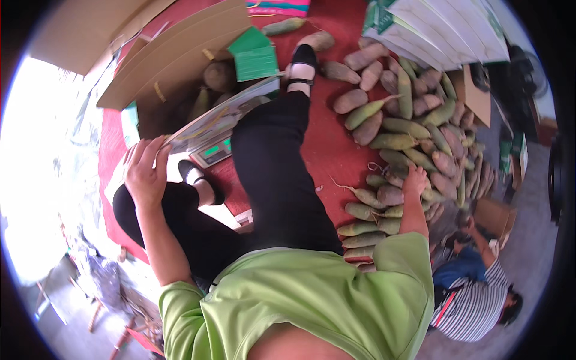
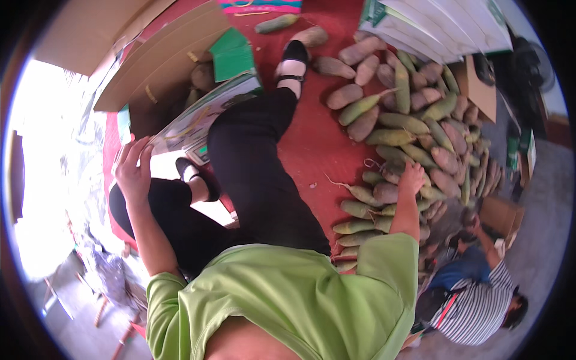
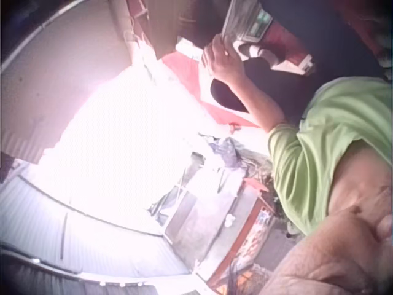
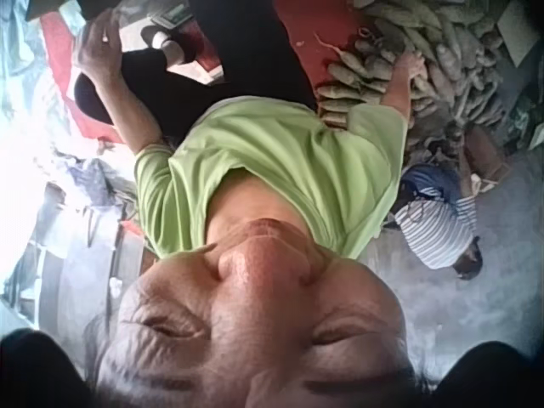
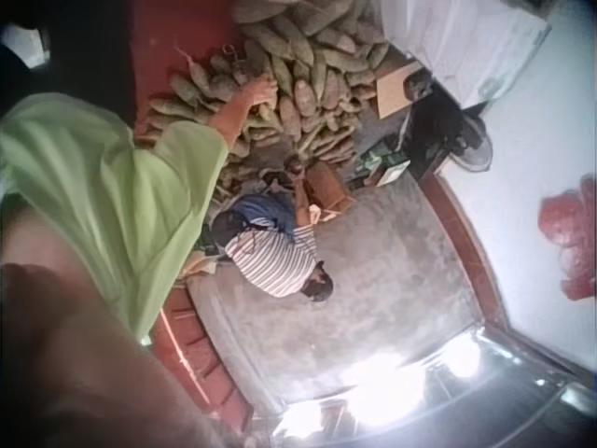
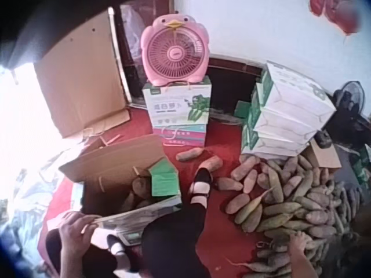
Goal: Sorting and packaging vegetables into boxes on a scale.
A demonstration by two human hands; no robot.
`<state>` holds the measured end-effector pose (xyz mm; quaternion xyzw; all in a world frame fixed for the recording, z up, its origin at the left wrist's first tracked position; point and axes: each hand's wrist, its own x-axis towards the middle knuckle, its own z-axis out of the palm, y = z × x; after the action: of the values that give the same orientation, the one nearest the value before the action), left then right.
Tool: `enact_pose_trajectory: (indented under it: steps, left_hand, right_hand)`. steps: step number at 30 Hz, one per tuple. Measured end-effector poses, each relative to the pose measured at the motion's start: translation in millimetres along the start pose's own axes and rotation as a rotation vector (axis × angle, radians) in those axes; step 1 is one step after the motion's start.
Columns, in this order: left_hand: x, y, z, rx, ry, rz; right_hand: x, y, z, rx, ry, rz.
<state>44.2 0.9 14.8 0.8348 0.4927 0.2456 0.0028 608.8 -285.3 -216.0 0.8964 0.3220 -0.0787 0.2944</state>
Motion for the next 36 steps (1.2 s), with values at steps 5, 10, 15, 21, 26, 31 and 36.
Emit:
enact_pose_trajectory:
  steps: [5, 10, 15, 21, 26, 31, 36]
  left_hand:
    - [0, -5, -3, 0.04, 0.047, 0.036]
    - [0, -10, 2, 0.039, 0.088, 0.052]
    - [-4, -12, 2, 0.063, 0.108, 0.055]
    - [-8, -18, -1, 0.042, 0.14, 0.048]
    - [-11, -22, -6, 0.044, 0.18, 0.075]
    - [-13, -28, -8, 0.019, 0.224, 0.054]
    - [-16, -34, -8, 0.007, 0.258, 0.035]
  right_hand:
    - [2, -6, -2, -0.012, 0.037, -0.153]
    - [-10, -15, -5, -0.004, 0.059, -0.29]
    - [-23, -44, -32, 0.112, 0.032, -0.345]
    - [-4, -60, -37, 0.638, 0.203, -0.491]
    - [-10, -97, -126, 1.038, 0.111, -0.618]
    - [-43, -127, -257, 1.236, 0.181, -0.814]
    - [-116, -170, -396, 1.032, 0.39, -1.063]
